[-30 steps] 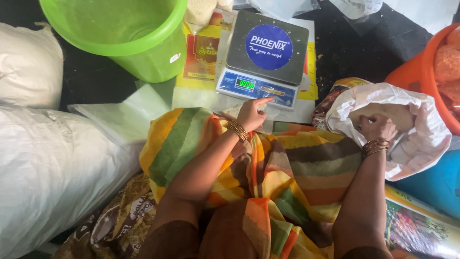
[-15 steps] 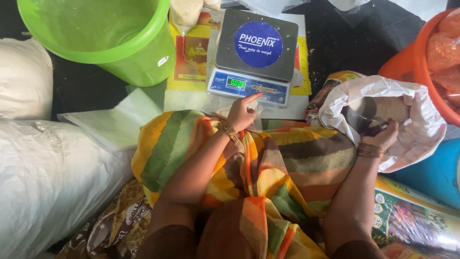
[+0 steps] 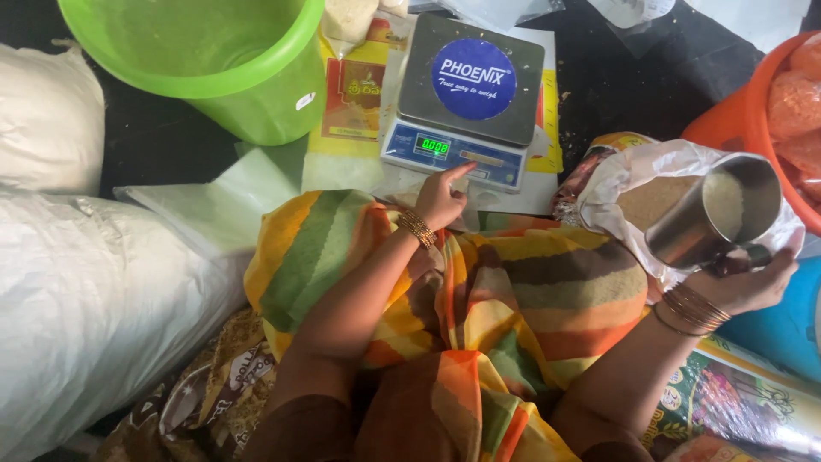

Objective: The person scoops grains from a large sack using a metal scoop and pours them into a clear plastic bag placed on a digital scale. They adjust the amount by hand to reach a target weight, then remove the filled bag and repeat the process with a new bag.

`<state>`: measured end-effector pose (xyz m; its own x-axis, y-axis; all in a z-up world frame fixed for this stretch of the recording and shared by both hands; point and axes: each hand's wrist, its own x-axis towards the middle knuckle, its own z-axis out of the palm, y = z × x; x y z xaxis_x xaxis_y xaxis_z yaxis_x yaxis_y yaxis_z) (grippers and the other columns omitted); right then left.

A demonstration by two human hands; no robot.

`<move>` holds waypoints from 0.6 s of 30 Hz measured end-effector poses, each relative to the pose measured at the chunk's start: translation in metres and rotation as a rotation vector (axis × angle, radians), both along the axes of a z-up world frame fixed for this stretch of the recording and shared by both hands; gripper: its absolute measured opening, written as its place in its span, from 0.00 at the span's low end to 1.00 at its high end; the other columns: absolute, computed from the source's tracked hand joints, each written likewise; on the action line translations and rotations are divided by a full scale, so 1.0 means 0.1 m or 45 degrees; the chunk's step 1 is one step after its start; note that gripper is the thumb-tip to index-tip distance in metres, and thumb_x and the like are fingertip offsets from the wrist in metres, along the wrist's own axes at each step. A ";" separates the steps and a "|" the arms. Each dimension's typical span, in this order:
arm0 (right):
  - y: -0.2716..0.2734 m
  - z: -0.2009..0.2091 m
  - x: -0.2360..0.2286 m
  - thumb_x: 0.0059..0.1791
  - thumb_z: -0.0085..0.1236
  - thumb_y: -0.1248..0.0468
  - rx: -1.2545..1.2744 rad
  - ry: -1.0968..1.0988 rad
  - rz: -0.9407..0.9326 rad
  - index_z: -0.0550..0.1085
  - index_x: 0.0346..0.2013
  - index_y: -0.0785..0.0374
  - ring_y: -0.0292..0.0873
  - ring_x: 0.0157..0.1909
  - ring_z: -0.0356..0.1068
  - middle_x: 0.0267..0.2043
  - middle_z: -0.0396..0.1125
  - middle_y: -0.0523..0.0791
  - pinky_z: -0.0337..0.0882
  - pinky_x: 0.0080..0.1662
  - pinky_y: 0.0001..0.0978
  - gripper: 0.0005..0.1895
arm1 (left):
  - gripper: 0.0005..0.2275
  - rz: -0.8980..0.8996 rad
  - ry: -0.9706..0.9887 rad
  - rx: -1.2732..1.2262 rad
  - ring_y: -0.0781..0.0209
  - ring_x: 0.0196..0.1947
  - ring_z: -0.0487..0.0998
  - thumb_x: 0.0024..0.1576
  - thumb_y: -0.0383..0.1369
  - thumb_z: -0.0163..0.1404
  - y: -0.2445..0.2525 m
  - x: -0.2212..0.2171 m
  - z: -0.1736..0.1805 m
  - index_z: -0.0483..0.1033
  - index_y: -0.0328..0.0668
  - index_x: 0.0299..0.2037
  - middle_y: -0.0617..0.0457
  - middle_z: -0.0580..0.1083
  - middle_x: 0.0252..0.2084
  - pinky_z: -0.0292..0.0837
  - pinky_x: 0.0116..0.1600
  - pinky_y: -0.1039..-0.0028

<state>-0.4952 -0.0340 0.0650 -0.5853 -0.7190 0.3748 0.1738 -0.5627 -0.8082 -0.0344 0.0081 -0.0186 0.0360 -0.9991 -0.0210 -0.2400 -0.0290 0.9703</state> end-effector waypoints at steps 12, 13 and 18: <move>0.46 0.87 1.74 0.55 0.61 0.75 0.364 0.584 0.793 0.72 0.44 0.74 0.36 0.38 0.73 0.41 0.73 0.48 0.72 0.44 0.24 0.06 | 0.31 0.040 -0.103 0.122 0.57 0.23 0.79 0.49 0.19 0.46 0.08 -0.02 0.31 0.69 0.53 0.66 0.48 0.72 0.65 0.77 0.32 0.70; 0.47 0.87 1.84 0.52 0.63 0.73 0.448 0.817 0.726 0.74 0.44 0.73 0.35 0.38 0.73 0.40 0.73 0.46 0.73 0.43 0.24 0.08 | 0.31 0.049 -0.103 0.092 0.56 0.29 0.81 0.48 0.20 0.47 0.09 -0.04 0.31 0.69 0.53 0.66 0.47 0.71 0.65 0.78 0.37 0.69; 0.42 0.96 2.45 0.45 0.75 0.61 0.376 1.715 0.478 0.77 0.41 0.69 0.40 0.30 0.70 0.31 0.72 0.48 0.70 0.35 0.30 0.18 | 0.36 0.108 -0.105 -0.173 0.47 0.60 0.75 0.44 0.20 0.53 0.07 -0.14 0.20 0.65 0.48 0.68 0.45 0.71 0.65 0.71 0.62 0.63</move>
